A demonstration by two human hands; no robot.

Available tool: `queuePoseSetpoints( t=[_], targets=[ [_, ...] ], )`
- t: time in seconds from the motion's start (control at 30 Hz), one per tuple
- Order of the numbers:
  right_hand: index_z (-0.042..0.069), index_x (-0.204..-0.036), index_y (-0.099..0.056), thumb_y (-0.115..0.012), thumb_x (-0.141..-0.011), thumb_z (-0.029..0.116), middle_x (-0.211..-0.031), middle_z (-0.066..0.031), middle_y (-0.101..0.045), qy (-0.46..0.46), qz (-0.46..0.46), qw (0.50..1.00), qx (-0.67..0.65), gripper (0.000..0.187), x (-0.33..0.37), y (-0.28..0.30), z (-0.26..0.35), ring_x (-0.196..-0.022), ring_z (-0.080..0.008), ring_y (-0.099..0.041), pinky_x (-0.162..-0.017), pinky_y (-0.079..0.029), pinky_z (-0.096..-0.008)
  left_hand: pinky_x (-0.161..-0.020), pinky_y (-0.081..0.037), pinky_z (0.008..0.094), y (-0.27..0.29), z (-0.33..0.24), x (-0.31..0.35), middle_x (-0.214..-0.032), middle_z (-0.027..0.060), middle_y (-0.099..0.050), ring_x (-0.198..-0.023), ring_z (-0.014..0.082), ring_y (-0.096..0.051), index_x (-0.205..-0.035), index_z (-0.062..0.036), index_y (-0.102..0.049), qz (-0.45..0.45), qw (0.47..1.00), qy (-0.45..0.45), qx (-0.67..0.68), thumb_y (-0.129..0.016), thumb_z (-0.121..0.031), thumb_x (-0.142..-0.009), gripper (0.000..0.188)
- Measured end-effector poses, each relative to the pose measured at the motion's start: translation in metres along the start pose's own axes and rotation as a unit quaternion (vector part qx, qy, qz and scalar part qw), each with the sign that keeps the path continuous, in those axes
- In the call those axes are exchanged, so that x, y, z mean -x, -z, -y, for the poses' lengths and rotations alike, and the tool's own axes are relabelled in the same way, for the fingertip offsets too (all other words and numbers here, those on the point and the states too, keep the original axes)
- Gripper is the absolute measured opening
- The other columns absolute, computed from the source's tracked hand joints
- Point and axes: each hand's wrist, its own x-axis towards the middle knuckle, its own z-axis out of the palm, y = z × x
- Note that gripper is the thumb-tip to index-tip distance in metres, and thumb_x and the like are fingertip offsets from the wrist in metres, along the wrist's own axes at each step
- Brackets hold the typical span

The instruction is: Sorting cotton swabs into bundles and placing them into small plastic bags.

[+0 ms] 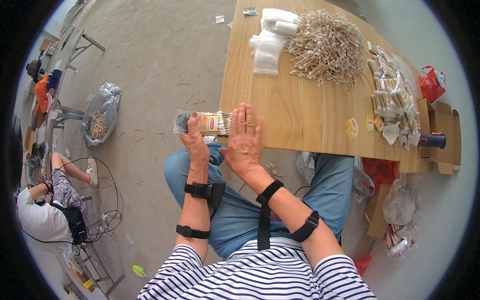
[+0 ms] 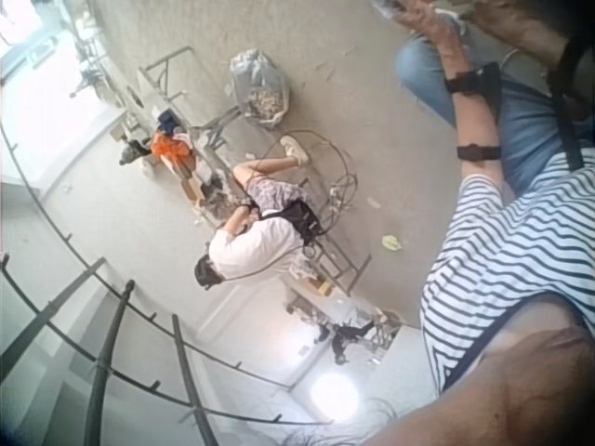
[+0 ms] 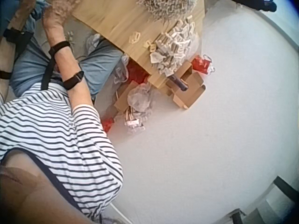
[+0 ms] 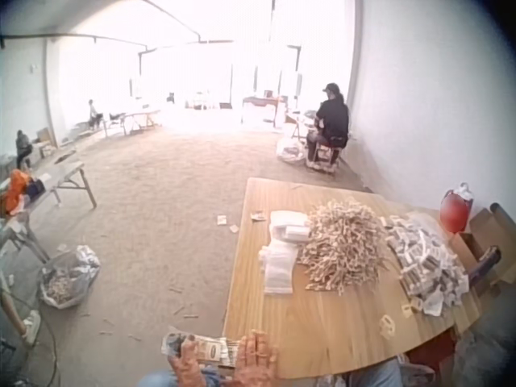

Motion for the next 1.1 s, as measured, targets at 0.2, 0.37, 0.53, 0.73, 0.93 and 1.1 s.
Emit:
queuePoseSetpoints(
  t=[0.2, 0.37, 0.53, 0.73, 0.93, 1.1],
  targets=[
    [-0.008, -0.152, -0.022, -0.086, -0.066, 0.040, -0.162, -0.0237, -0.018, 0.038, -0.008, 0.999, -0.027, 0.118, -0.006, 0.000, 0.005, -0.153, -0.0358, -0.010, -0.121, -0.009, -0.0567, -0.069, -0.049, 0.0252, 0.002, 0.000, 0.000, -0.086, -0.0046, -0.056, -0.077, 0.0047, -0.052, -0.090, -0.0075, -0.058, 0.019, 1.000, -0.004, -0.003, -0.064, -0.013, -0.096, 0.011],
    [-0.002, -0.154, -0.026, -0.086, -0.063, 0.039, -0.163, -0.0176, -0.021, 0.064, 0.005, 0.998, -0.010, 0.116, -0.002, 0.005, -0.017, -0.153, -0.0340, -0.011, -0.122, -0.011, -0.0566, -0.068, -0.050, 0.0256, 0.004, -0.002, 0.000, -0.086, -0.0046, -0.056, -0.076, 0.0048, -0.053, -0.088, -0.0080, -0.057, 0.015, 1.000, 0.007, -0.003, -0.064, -0.013, -0.097, 0.012],
    [-0.004, -0.154, -0.023, -0.086, -0.065, 0.039, -0.163, -0.0184, -0.019, 0.035, 0.013, 0.999, -0.014, 0.117, -0.007, 0.005, -0.001, -0.153, -0.0349, -0.010, -0.121, -0.009, -0.0578, -0.067, -0.052, 0.0260, 0.003, 0.000, -0.001, -0.086, -0.0036, -0.057, -0.077, 0.0057, -0.056, -0.091, -0.0070, -0.060, 0.014, 1.000, 0.016, 0.008, -0.065, -0.016, -0.096, 0.012],
    [-0.003, -0.154, -0.022, -0.086, -0.064, 0.041, -0.163, -0.0184, -0.018, 0.051, 0.018, 0.998, -0.015, 0.119, -0.009, 0.002, -0.002, -0.154, -0.0327, -0.010, -0.121, -0.008, -0.0570, -0.069, -0.050, 0.0261, 0.004, -0.005, 0.000, -0.087, -0.0026, -0.057, -0.078, 0.0060, -0.055, -0.091, -0.0072, -0.058, -0.006, 0.997, 0.067, 0.031, -0.065, -0.014, -0.097, 0.012],
    [-0.002, -0.155, -0.020, -0.086, -0.066, 0.041, -0.164, -0.0178, -0.017, 0.047, 0.011, 0.999, -0.009, 0.119, -0.008, 0.001, -0.006, -0.154, -0.0325, -0.009, -0.122, -0.008, -0.0559, -0.062, -0.055, 0.0280, 0.004, -0.019, -0.004, -0.086, -0.0016, -0.061, -0.074, 0.0087, -0.062, -0.092, -0.0073, -0.059, -0.032, 0.980, 0.162, 0.107, -0.066, -0.016, -0.097, 0.013],
    [-0.001, -0.156, -0.021, -0.085, -0.067, 0.040, -0.165, -0.0153, -0.016, 0.041, 0.023, 0.999, -0.012, 0.117, -0.010, 0.005, 0.002, -0.154, -0.0325, -0.007, -0.121, -0.007, -0.0588, -0.061, -0.058, 0.0286, 0.013, 0.001, -0.008, -0.087, -0.0003, -0.065, -0.073, 0.0098, -0.065, -0.094, -0.0090, -0.062, 0.009, 0.988, 0.110, 0.110, -0.068, -0.022, -0.096, 0.014]
  ],
)
